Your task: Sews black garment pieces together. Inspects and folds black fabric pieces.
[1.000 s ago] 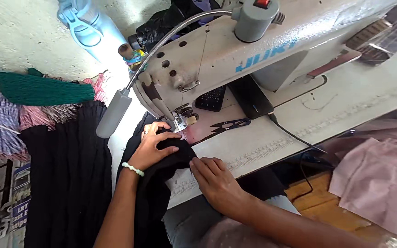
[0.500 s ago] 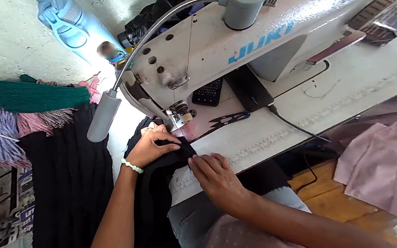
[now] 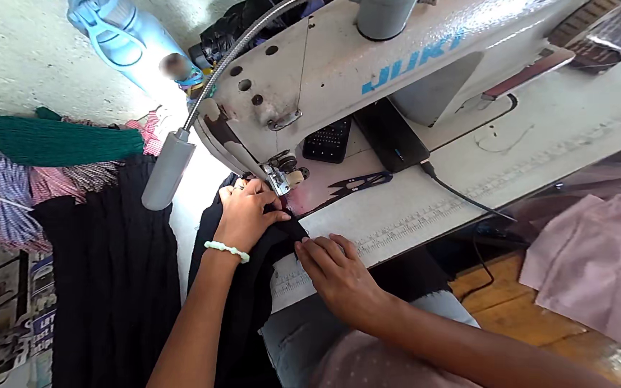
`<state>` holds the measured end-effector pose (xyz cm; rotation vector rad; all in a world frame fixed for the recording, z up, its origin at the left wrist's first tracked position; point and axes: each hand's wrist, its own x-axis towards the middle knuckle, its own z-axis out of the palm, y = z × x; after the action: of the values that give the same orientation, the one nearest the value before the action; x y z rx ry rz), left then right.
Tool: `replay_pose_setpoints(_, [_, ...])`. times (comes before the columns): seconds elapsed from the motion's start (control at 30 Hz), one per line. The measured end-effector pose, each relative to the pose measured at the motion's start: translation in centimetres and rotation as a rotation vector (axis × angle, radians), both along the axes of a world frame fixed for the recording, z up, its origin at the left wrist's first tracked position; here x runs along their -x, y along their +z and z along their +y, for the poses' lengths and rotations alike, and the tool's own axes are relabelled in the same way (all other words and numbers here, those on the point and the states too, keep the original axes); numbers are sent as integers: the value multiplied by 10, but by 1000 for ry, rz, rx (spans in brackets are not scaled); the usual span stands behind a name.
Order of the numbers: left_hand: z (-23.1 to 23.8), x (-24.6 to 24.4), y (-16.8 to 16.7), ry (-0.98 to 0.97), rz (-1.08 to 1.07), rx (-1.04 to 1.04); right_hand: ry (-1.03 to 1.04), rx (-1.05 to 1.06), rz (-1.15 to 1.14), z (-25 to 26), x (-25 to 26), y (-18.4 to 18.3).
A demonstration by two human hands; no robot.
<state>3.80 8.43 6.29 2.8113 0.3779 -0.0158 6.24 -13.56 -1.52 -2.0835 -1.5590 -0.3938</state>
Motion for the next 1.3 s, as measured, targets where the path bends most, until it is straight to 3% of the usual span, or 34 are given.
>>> replay_pose_setpoints(0.13, [-31, 0, 7, 109, -55, -190, 12, -32, 9, 0, -3, -1])
replay_pose_setpoints(0.43, [-87, 42, -34, 221, -266, -194, 41, -45, 24, -4, -10, 3])
replay_pose_setpoints(0.57, [-80, 57, -55, 159, -388, -118, 63, -45, 39, -4, -13, 5])
replay_pose_setpoints(0.8, [-57, 46, -56, 125, -404, -39, 53, -32, 30, 0, -19, 6])
replay_pose_setpoints(0.93, [-41, 35, -38, 122, -325, 62, 37, -28, 8, 1, -18, 5])
replay_pose_setpoints(1.17, [-17, 10, 6, 141, 100, 262, 30, -31, -9, 3, -17, 5])
replay_pose_setpoints(1.3, [-8, 9, 4, 79, 47, 325, 26, -40, -2, 5, -15, 5])
